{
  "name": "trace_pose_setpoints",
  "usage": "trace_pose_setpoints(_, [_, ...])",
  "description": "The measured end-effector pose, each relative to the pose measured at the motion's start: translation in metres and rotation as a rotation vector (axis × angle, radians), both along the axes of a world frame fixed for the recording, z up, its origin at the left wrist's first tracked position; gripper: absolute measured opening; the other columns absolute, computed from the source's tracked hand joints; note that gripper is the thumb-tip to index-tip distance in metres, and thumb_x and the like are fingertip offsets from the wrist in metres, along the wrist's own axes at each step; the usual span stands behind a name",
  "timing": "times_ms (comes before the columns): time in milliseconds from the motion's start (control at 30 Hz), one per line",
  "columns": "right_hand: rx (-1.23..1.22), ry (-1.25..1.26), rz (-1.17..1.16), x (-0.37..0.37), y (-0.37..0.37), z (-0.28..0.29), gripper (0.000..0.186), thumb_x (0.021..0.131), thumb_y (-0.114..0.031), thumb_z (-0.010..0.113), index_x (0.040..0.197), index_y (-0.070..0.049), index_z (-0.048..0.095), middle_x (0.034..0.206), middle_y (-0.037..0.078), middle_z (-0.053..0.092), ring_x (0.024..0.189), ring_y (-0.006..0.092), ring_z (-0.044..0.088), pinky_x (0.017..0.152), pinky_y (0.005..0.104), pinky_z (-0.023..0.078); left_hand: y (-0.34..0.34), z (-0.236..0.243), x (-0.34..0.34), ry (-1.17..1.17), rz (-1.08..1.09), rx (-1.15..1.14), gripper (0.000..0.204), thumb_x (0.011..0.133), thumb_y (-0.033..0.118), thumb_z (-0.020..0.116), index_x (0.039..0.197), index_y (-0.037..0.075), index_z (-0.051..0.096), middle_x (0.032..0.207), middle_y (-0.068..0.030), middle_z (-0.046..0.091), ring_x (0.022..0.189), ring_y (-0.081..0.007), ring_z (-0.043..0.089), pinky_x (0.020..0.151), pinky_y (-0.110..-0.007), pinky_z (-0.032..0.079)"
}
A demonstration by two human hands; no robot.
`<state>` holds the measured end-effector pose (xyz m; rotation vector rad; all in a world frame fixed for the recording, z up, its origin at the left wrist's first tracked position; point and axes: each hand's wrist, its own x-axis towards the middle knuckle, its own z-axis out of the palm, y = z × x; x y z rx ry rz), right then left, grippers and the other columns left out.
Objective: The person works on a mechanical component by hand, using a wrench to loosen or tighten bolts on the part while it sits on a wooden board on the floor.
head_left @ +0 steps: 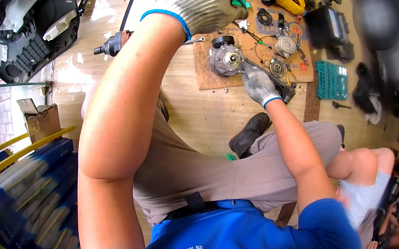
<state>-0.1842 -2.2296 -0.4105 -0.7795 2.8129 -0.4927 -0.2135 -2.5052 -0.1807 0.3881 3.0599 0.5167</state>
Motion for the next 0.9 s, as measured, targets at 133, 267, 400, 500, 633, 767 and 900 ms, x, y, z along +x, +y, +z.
trace_pose_setpoints(133, [-0.660, -0.628, -0.421, -0.009, 0.010, -0.016, 0.030, 0.094, -0.009, 0.062, 0.122, 0.001, 0.058, 0.102, 0.016, 0.071, 0.089, 0.0286, 0.069, 0.078, 0.0379, 0.057, 0.001, -0.002, 0.001, 0.074, 0.001, 0.010, 0.039, 0.091, 0.043, 0.057, 0.099, 0.011, 0.075, 0.095, -0.0165, 0.072, 0.089, -0.0344, 0.070, 0.083, -0.044, 0.055])
trace_pose_setpoints(267, [-1.287, -1.119, -0.637, -0.013, 0.015, -0.016, 0.023, 0.098, -0.016, 0.064, 0.116, -0.003, 0.061, 0.098, 0.008, 0.070, 0.081, 0.0212, 0.069, 0.071, 0.0354, 0.058, 0.004, -0.007, -0.001, 0.109, -0.026, 0.022, 0.039, 0.090, 0.043, 0.057, 0.097, 0.009, 0.075, 0.092, -0.0166, 0.072, 0.086, -0.0347, 0.070, 0.082, -0.044, 0.056])
trace_pose_setpoints(400, [-1.347, -1.060, -0.681, -0.014, 0.015, -0.032, 0.022, 0.099, -0.024, 0.063, 0.110, -0.005, 0.063, 0.089, 0.007, 0.069, 0.074, 0.0203, 0.067, 0.066, 0.0356, 0.058, 0.009, -0.005, -0.002, 0.081, -0.069, -0.011, 0.038, 0.090, 0.042, 0.057, 0.095, 0.008, 0.075, 0.091, -0.0171, 0.072, 0.085, -0.0346, 0.070, 0.081, -0.045, 0.056])
trace_pose_setpoints(500, [-1.320, -1.045, -0.721, -0.005, 0.004, -0.025, 0.024, 0.099, -0.028, 0.063, 0.105, -0.005, 0.065, 0.084, 0.006, 0.067, 0.069, 0.0179, 0.065, 0.061, 0.0318, 0.055, 0.009, -0.004, -0.001, -0.019, -0.043, -0.072, 0.043, 0.093, 0.046, 0.057, 0.113, 0.010, 0.068, 0.098, -0.0207, 0.070, 0.095, -0.0386, 0.067, 0.087, -0.047, 0.053])
trace_pose_setpoints(633, [-0.934, -0.850, -0.816, -0.008, -0.015, -0.002, 0.026, 0.093, -0.028, 0.069, 0.103, -0.004, 0.065, 0.079, 0.003, 0.063, 0.057, 0.0111, 0.056, 0.051, 0.0257, 0.045, 0.010, -0.006, 0.002, -0.035, -0.042, -0.086, 0.043, 0.093, 0.046, 0.057, 0.113, 0.011, 0.068, 0.100, -0.0199, 0.070, 0.096, -0.0382, 0.067, 0.088, -0.048, 0.053])
trace_pose_setpoints(767, [-0.811, -0.788, -0.665, -0.013, -0.020, 0.000, 0.021, 0.090, -0.017, 0.071, 0.104, -0.004, 0.065, 0.077, 0.001, 0.061, 0.054, 0.0092, 0.053, 0.050, 0.0234, 0.042, 0.018, -0.007, 0.001, -0.070, -0.049, -0.107, 0.043, 0.092, 0.048, 0.057, 0.113, 0.012, 0.069, 0.103, -0.0179, 0.070, 0.097, -0.0363, 0.068, 0.088, -0.047, 0.053])
trace_pose_setpoints(900, [-0.925, -0.780, -0.798, -0.008, -0.018, -0.009, 0.025, 0.090, -0.014, 0.068, 0.111, -0.002, 0.063, 0.079, 0.003, 0.064, 0.056, 0.0093, 0.054, 0.050, 0.0237, 0.042, 0.022, -0.001, 0.007, -0.095, -0.027, -0.097, 0.044, 0.091, 0.051, 0.057, 0.111, 0.013, 0.070, 0.103, -0.0163, 0.070, 0.097, -0.0342, 0.068, 0.088, -0.046, 0.054])
